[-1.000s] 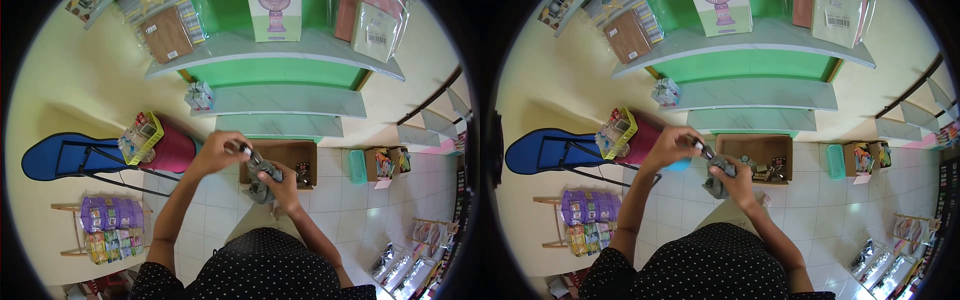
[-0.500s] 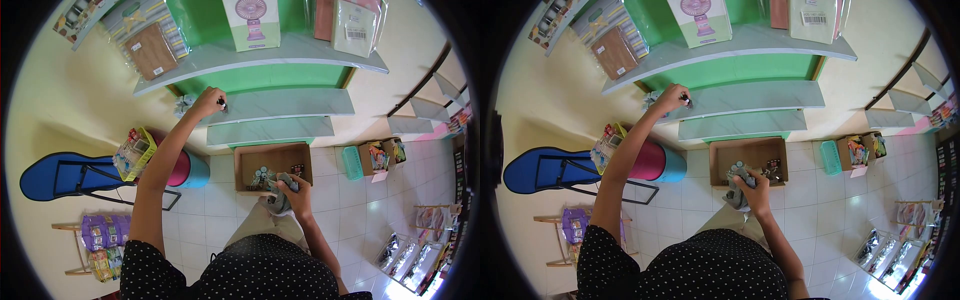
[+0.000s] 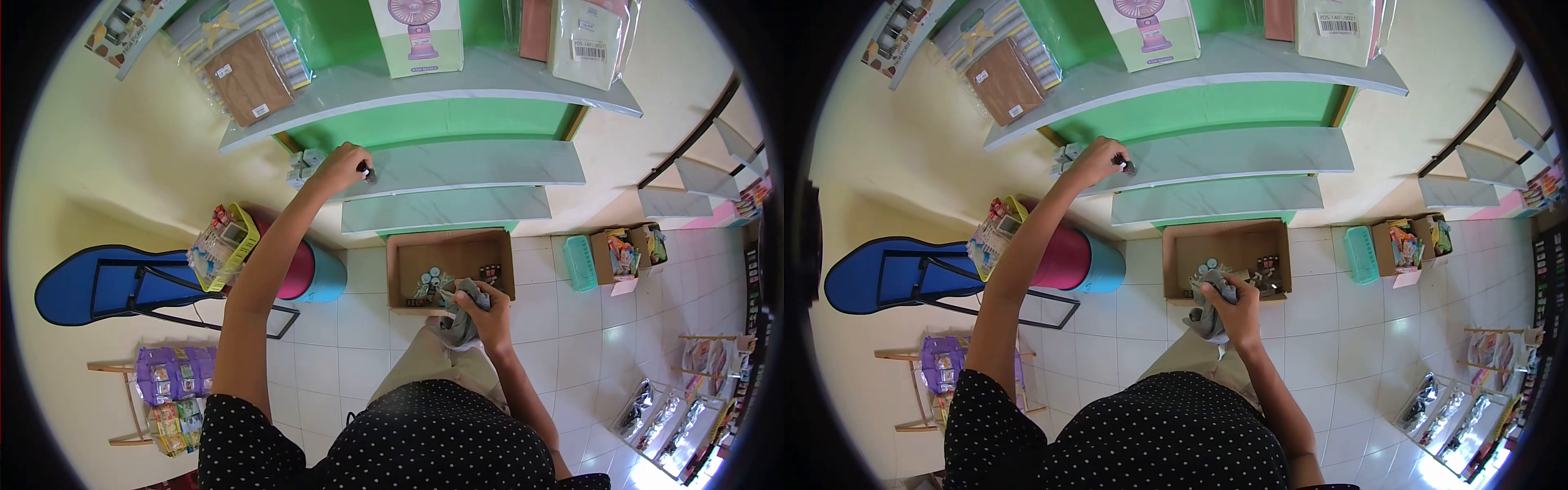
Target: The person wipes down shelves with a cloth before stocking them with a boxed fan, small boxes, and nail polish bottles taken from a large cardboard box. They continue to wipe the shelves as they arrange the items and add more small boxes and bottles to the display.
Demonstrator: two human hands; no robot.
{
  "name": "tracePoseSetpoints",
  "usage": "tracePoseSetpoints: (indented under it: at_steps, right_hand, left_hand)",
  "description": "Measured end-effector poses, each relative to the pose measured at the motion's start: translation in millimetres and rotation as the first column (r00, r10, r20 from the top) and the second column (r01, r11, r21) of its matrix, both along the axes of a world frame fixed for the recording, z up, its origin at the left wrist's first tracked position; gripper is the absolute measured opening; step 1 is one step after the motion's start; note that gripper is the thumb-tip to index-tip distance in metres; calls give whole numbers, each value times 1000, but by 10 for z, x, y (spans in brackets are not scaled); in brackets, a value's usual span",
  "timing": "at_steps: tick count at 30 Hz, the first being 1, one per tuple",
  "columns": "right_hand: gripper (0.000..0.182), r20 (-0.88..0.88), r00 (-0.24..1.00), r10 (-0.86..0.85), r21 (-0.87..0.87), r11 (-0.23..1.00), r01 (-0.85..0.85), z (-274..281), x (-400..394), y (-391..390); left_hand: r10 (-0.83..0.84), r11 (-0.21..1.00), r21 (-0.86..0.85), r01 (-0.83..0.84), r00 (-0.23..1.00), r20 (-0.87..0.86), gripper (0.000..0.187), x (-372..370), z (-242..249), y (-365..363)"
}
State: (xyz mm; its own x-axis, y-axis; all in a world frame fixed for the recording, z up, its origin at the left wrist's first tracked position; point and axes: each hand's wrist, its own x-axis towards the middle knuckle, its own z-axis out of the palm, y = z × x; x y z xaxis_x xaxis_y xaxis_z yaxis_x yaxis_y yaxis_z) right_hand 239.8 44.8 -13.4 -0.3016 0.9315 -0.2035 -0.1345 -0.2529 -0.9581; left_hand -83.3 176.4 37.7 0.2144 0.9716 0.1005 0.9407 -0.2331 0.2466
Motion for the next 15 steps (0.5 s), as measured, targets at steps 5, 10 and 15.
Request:
tracePoseSetpoints:
  at_steps: [5, 10, 15]
  right_hand:
    - [22, 34, 999, 26, 7, 1000, -26, -15, 27, 8]
    - [22, 30, 1000, 10, -6, 1000, -10, -29, 25, 10]
    - [22, 17, 1000, -19, 10, 1000, 19, -40, 22, 15]
  left_hand:
    - [-12, 1000, -8, 11, 995, -101, 18, -89, -28, 12]
    - [-37, 999, 8, 37, 997, -69, 20, -178, -119, 59]
    - [-3, 1000, -26, 1, 997, -73, 20, -127, -61, 47]
